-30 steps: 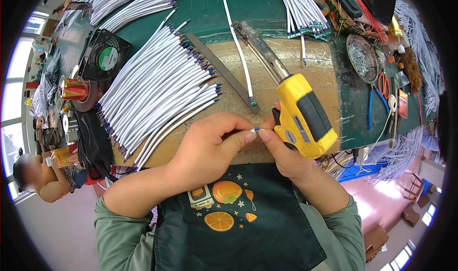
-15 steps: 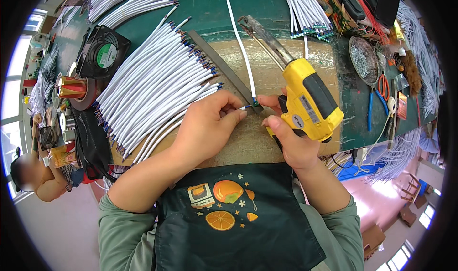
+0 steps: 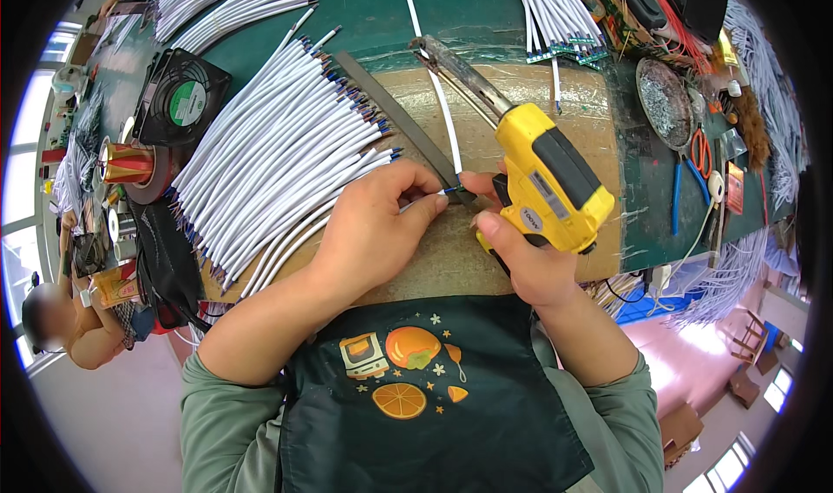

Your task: The person aligns a wire with a small circuit board and uses a soldering iron to connect them, then slides a white tube over the wire. They repeat this process by picking up another wire and soldering it to a circuit board.

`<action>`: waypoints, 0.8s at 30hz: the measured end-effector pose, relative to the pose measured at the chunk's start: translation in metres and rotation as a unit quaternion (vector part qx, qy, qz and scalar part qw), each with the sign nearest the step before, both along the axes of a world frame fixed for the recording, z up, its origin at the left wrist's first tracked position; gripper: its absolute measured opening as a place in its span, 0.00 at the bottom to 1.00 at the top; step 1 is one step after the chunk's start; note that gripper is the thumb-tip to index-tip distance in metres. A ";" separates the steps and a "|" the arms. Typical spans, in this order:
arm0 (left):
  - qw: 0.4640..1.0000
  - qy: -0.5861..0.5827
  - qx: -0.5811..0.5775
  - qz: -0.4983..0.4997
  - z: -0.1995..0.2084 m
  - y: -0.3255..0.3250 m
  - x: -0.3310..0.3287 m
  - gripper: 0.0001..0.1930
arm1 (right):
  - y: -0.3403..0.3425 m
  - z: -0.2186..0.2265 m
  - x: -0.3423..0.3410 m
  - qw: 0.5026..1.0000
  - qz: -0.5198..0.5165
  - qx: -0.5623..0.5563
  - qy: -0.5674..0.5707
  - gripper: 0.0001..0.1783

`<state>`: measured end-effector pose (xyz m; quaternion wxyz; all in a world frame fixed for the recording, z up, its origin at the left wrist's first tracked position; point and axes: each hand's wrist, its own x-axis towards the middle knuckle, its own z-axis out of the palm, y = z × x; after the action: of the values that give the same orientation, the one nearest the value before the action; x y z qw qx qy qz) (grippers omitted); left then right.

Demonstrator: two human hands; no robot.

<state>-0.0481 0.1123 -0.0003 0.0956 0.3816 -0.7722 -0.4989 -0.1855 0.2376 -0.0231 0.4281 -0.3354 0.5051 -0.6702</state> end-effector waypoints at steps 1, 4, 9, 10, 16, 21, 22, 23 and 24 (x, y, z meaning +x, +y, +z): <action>1.000 0.000 0.000 0.000 0.000 0.000 -0.001 0.06 | 0.000 -0.001 0.000 1.000 -0.005 0.006 -0.021 0.27; 1.000 -0.008 -0.013 -0.005 0.002 -0.001 -0.002 0.06 | -0.001 -0.002 0.000 0.998 -0.024 0.008 -0.055 0.28; 1.000 -0.009 -0.020 -0.020 0.004 -0.004 -0.002 0.05 | -0.002 -0.001 -0.004 0.991 -0.026 0.047 -0.125 0.27; 1.000 -0.009 -0.020 -0.022 0.004 -0.004 -0.002 0.05 | -0.002 -0.002 -0.004 0.991 -0.028 0.047 -0.125 0.27; 0.999 -0.008 -0.024 -0.025 0.003 -0.004 -0.002 0.05 | -0.002 -0.007 -0.004 0.996 -0.041 0.024 -0.076 0.30; 0.989 0.005 -0.130 -0.067 0.005 -0.006 -0.007 0.07 | 0.000 -0.005 -0.004 0.992 -0.019 0.020 -0.127 0.26; 0.989 0.004 -0.130 -0.067 0.006 -0.006 -0.008 0.07 | 0.000 -0.005 -0.004 0.991 -0.019 0.020 -0.128 0.26; 0.992 0.016 -0.111 -0.059 0.006 -0.005 -0.009 0.07 | -0.001 -0.005 -0.004 0.992 -0.028 0.024 -0.123 0.28; 0.994 0.028 -0.092 -0.051 0.007 -0.005 -0.010 0.07 | -0.001 -0.005 -0.003 0.992 -0.036 0.028 -0.119 0.30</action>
<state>-0.0582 0.1077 0.0063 0.1265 0.3169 -0.8303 -0.4407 -0.1889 0.2369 -0.0281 0.4698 -0.2229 0.4808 -0.7060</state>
